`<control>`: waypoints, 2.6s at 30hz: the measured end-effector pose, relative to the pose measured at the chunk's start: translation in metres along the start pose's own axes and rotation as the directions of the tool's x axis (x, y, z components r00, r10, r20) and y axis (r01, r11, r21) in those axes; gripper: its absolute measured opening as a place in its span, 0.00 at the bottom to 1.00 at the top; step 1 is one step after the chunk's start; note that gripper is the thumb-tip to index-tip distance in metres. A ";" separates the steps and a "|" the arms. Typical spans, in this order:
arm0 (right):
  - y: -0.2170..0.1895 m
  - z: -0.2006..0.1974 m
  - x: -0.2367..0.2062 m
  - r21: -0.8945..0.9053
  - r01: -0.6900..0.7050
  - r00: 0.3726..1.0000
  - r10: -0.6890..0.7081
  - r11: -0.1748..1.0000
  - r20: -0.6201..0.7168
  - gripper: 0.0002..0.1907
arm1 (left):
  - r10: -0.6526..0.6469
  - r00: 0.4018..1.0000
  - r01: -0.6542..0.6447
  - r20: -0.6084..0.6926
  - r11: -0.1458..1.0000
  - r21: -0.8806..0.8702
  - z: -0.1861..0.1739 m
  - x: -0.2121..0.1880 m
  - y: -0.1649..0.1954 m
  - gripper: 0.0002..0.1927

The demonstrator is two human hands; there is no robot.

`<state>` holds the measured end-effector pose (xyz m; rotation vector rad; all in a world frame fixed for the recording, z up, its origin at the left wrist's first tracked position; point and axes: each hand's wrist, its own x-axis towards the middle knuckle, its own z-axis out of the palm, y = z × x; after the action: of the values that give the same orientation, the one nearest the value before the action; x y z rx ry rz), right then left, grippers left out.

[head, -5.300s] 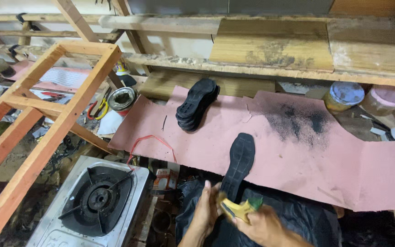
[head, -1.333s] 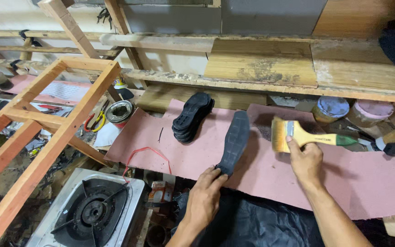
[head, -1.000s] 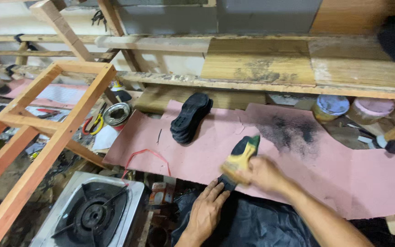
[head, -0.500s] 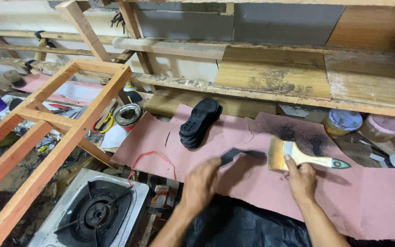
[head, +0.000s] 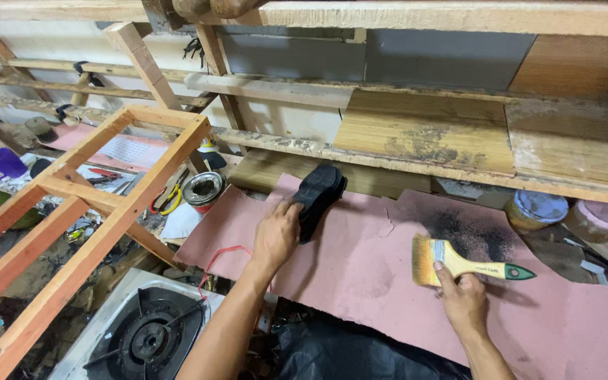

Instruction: The person brushes black powder onto rubber shoe soles one at a time using a wide brush, holding each sole steady with the other hand, then stacks the finished soles on the pink paper covering the workbench.

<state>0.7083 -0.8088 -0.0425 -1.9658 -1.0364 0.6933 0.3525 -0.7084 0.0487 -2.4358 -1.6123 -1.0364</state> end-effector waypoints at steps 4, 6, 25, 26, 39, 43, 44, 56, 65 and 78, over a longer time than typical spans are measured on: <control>-0.003 0.003 0.005 -0.048 -0.025 1.000 0.025 0.999 -0.001 0.22 | -0.039 0.999 0.042 0.024 0.992 -0.123 0.014 -0.010 -0.020 0.20; -0.004 0.004 0.006 -0.049 -0.005 1.000 0.004 0.999 -0.009 0.23 | -0.026 0.999 0.031 0.038 0.988 -0.153 0.017 -0.005 -0.033 0.19; -0.001 0.004 0.018 -0.058 0.030 0.995 -0.035 0.998 -0.089 0.25 | -0.234 0.365 0.897 0.901 0.346 -0.274 0.074 0.109 -0.040 0.36; -0.002 0.004 0.017 -0.047 0.034 0.995 -0.038 0.998 -0.089 0.25 | -0.290 0.349 0.899 0.891 0.371 -0.231 0.078 0.108 -0.033 0.35; 0.003 -0.005 0.007 -0.168 0.031 0.998 -0.041 0.985 -0.057 0.27 | -0.144 0.842 0.091 0.519 0.988 0.125 0.079 0.033 0.032 0.48; 0.013 0.000 0.010 -0.203 0.064 0.993 -0.083 0.977 -0.082 0.30 | -0.020 0.874 -0.064 0.485 0.985 0.157 0.072 -0.010 0.052 0.61; 0.015 0.001 0.010 -0.210 0.055 0.994 -0.072 0.976 -0.076 0.31 | -0.034 0.865 -0.048 0.500 0.988 0.150 0.068 -0.015 0.054 0.62; -0.045 0.004 0.011 -0.142 0.080 0.987 -0.059 0.987 0.150 0.24 | -0.166 0.840 0.038 0.517 0.968 0.250 0.073 0.000 0.038 0.49; -0.087 0.018 0.079 0.057 0.204 0.979 -0.204 0.977 0.001 0.21 | -0.074 0.829 -0.024 0.555 0.985 0.168 0.074 0.023 0.008 0.36; -0.077 0.070 0.108 -0.006 0.106 0.994 -0.106 0.994 0.015 0.27 | 0.010 0.911 -0.065 0.412 0.991 0.120 0.063 0.001 0.026 0.43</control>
<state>0.6793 -0.6624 -0.0269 -1.8990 -1.1453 0.6474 0.4056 -0.6958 0.0087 -2.7077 -1.6610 -0.4050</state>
